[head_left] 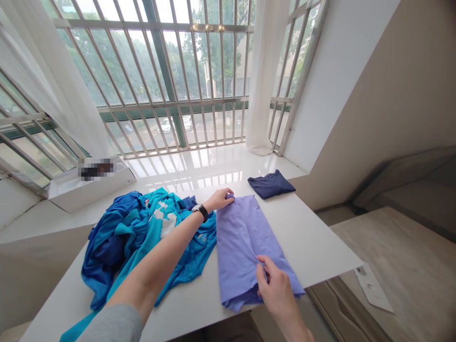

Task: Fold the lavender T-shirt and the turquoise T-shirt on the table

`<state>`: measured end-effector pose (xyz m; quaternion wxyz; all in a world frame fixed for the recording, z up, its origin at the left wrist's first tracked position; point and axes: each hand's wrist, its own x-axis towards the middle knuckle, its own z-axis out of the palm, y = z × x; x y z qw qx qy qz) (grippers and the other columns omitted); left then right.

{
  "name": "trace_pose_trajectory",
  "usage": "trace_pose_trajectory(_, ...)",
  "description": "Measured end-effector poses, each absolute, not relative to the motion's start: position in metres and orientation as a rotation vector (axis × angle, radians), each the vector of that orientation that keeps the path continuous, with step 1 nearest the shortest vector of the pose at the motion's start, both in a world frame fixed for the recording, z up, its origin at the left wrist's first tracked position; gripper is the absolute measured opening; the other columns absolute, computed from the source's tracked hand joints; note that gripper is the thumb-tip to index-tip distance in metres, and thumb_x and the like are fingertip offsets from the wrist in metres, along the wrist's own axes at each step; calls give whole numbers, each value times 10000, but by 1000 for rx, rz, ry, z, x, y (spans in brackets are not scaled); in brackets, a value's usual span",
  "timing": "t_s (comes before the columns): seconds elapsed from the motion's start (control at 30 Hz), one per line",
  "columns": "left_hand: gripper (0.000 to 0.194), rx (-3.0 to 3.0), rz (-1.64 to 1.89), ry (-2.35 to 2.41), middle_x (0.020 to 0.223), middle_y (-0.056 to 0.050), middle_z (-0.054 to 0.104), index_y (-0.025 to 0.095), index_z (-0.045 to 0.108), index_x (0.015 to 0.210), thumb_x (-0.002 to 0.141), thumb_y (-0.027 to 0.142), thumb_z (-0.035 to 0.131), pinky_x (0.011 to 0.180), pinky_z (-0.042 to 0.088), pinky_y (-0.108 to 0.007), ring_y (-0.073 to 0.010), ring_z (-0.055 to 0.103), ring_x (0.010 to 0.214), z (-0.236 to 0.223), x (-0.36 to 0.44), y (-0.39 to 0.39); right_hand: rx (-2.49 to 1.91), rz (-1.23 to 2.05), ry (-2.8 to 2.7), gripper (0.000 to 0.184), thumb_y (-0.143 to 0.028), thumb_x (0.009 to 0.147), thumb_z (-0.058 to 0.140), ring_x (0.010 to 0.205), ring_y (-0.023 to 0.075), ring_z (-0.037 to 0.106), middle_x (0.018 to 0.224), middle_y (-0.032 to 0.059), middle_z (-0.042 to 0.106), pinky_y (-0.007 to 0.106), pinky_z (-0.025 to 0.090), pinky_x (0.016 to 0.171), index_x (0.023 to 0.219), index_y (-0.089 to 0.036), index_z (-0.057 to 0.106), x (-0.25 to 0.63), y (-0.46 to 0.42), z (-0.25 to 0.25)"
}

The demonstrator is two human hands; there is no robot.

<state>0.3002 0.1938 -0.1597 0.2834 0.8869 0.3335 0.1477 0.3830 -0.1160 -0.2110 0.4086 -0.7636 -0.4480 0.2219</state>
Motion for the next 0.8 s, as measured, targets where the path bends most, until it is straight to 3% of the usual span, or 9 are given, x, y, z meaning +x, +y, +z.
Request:
trace_pose_trajectory(0.2,320,2386,455,921,908,-42,684,200,611,1149,851,316,613,813,536,-333,-198,653,823,-175,309,193,-1977,483,-1140,420,-434,942,368,512,203,646,610,17,682,295,467,528,1079,-198,687,392,-121,-218)
trace_pose_trajectory(0.3,420,2381,531,951,1139,-106,633,176,528,1260,863,292,600,863,544,-358,-186,664,858,-180,309,186,-2055,378,-1205,387,-440,933,405,554,210,656,618,24,686,304,469,562,1032,-211,701,398,-125,-215)
trace_pose_trajectory(0.37,477,2386,605,975,1323,-173,519,148,468,1324,877,275,575,962,510,-401,-224,643,1033,-180,305,175,-2150,338,-1262,333,-433,909,462,571,212,661,621,15,682,301,451,551,1008,-226,703,405,-130,-210)
trace_pose_trajectory(0.5,486,2521,747,986,1475,-193,385,128,437,1373,912,268,505,1158,324,-471,-301,369,1400,-177,293,139,-2287,313,-1323,264,-435,881,527,573,196,656,626,-10,658,280,406,512,977,-253,694,421,-137,-196)
trace_pose_trajectory(0.6,557,2703,617,929,1506,-193,403,87,411,1425,941,355,471,1186,281,-466,-318,278,1458,-186,289,107,-2237,274,-1351,283,-443,914,493,620,185,663,712,-1,679,280,444,574,1018,-256,678,426,-132,-191)
trace_pose_trajectory(0.8,809,2793,355,986,1597,-189,274,65,299,1524,944,628,335,1208,176,-521,-355,202,1486,-206,295,78,-2078,262,-1624,257,-377,926,478,717,199,671,838,38,690,287,463,618,1054,-241,655,414,-115,-205)
